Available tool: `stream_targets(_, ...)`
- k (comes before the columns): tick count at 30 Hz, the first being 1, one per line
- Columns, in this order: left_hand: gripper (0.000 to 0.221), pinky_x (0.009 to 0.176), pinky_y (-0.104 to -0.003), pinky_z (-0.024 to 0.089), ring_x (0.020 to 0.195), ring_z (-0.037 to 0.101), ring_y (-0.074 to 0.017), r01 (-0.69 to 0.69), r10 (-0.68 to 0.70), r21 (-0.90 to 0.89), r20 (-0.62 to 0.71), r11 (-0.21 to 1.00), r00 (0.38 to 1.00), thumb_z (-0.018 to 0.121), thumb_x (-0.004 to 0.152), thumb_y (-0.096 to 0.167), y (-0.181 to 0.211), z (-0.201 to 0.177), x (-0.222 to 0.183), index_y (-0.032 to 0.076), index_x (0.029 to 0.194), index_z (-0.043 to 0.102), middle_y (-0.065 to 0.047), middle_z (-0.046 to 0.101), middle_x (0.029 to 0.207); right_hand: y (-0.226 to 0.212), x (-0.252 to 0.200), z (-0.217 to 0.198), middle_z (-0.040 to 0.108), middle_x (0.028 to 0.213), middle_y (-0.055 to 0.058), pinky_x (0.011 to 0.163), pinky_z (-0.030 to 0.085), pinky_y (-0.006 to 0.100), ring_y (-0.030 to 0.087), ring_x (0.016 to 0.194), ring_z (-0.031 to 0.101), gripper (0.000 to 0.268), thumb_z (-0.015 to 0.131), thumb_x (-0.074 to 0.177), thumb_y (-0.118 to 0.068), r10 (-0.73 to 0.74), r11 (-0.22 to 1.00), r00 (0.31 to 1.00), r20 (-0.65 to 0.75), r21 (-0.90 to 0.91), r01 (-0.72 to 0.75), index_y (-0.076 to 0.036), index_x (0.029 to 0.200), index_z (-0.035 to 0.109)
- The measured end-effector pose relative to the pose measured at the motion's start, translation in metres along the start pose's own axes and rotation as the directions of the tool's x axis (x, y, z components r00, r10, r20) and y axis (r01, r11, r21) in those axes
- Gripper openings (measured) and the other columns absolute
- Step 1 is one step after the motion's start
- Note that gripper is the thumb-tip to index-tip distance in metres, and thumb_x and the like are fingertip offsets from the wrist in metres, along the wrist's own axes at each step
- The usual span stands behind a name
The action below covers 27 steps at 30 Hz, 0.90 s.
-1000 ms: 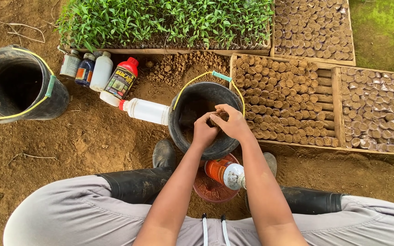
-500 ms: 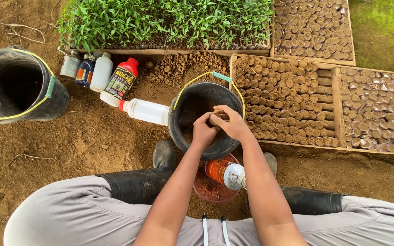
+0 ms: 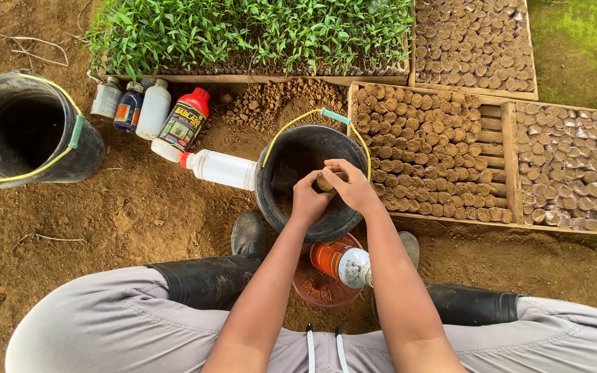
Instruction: Filling small paper tubes with soil and arranging them in a wooden tray for planting seedlings.
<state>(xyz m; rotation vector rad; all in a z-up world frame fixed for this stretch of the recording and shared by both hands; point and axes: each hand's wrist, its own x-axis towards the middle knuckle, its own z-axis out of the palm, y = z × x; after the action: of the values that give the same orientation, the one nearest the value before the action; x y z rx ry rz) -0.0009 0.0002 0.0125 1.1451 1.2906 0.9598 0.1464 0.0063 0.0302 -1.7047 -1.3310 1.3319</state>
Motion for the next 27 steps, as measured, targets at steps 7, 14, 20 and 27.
stream_targets(7,0.027,0.074,-0.042,0.058,0.084,0.072,-0.0249,-0.007,0.007,0.034,0.002,0.999,1.0,0.079,0.078,0.007,0.006,0.001,-0.001,0.009,0.105,0.08,-0.018,0.075,0.082,-0.017,-0.012,0.001,0.066,0.134,0.018,0.111,0.044,0.061,0.039,0.128,0.062,0.051,0.068,0.103,-0.04,-0.021,0.997,1.0,0.011,-0.075,0.022,-0.011,0.143,0.059)
stream_targets(14,0.025,0.077,-0.042,0.058,0.086,0.074,-0.0288,-0.05,0.052,0.066,-0.033,0.997,0.998,0.073,0.078,0.007,-0.004,0.004,0.002,0.016,0.1,0.08,-0.015,0.076,0.084,-0.02,-0.017,0.0,0.067,0.133,0.021,0.11,0.044,0.065,0.042,0.126,0.062,0.053,0.071,0.099,-0.038,-0.047,0.996,0.998,0.052,-0.078,0.051,-0.01,0.142,0.059)
stream_targets(20,0.027,0.077,-0.04,0.058,0.084,0.071,-0.0223,-0.036,0.037,0.03,-0.031,0.999,0.999,0.076,0.077,0.007,0.005,0.0,-0.001,0.013,0.104,0.081,-0.015,0.075,0.081,0.003,-0.005,0.001,0.068,0.131,0.018,0.109,0.046,0.06,0.036,0.125,0.064,0.049,0.068,0.102,-0.043,-0.02,1.0,0.999,0.035,0.022,0.019,-0.012,0.14,0.063)
stream_targets(27,0.023,0.07,-0.042,0.058,0.078,0.072,-0.0282,-0.082,0.081,0.084,0.009,0.993,0.997,0.074,0.08,0.003,0.016,0.005,-0.004,0.01,0.101,0.08,-0.017,0.071,0.075,-0.006,-0.008,0.002,0.067,0.132,0.019,0.11,0.046,0.06,0.038,0.124,0.065,0.05,0.069,0.102,-0.039,-0.016,0.996,1.0,0.009,-0.083,0.016,-0.011,0.142,0.061)
